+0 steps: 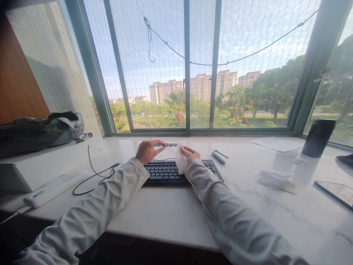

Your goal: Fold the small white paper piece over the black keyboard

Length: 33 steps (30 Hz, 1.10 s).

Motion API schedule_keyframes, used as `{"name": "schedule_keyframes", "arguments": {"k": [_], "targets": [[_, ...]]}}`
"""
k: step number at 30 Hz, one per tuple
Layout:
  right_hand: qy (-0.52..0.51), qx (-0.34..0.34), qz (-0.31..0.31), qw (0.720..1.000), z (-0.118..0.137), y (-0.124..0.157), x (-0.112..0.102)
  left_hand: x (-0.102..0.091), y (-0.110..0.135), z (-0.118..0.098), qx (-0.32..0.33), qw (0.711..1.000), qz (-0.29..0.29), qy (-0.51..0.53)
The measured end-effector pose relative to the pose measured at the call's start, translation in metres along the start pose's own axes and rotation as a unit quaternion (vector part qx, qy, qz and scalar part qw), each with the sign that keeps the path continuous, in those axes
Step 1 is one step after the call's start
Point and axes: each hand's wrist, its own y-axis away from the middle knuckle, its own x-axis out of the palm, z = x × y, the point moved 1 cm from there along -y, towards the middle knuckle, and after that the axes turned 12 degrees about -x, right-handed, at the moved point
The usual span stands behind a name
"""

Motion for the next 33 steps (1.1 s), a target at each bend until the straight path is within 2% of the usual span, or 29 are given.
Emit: {"name": "schedule_keyframes", "arguments": {"k": [1,3,6,9,13,17,28,31,33], "targets": [[0.004,0.01,-0.018,1.0,0.001,0.001,0.001,-0.008,-0.007,0.01,-0.002,0.999,0.044,0.0],[0.013,0.03,-0.045,0.998,0.001,0.003,0.003,-0.025,-0.018,0.033,-0.012,0.985,0.172,-0.014],[0.026,0.038,-0.037,0.998,-0.001,0.005,0.006,-0.044,-0.027,0.065,-0.055,0.939,0.332,-0.07],[0.036,0.034,-0.018,0.999,-0.004,0.006,0.007,-0.05,-0.027,0.086,-0.084,0.9,0.416,-0.103],[0.047,0.034,-0.007,0.998,-0.004,0.009,0.007,-0.048,-0.022,0.096,-0.116,0.854,0.495,-0.11],[0.033,0.041,-0.01,0.999,0.001,0.014,0.009,-0.046,-0.02,0.098,-0.119,0.836,0.525,-0.103],[0.051,0.052,-0.002,0.997,0.002,0.014,0.008,-0.043,-0.02,0.101,-0.112,0.852,0.501,-0.101],[0.049,0.051,-0.005,0.997,0.001,0.013,0.009,-0.04,-0.02,0.102,-0.109,0.848,0.507,-0.105],[0.049,0.049,-0.004,0.998,0.003,0.014,0.01,-0.038,-0.019,0.102,-0.11,0.861,0.483,-0.115]]}}
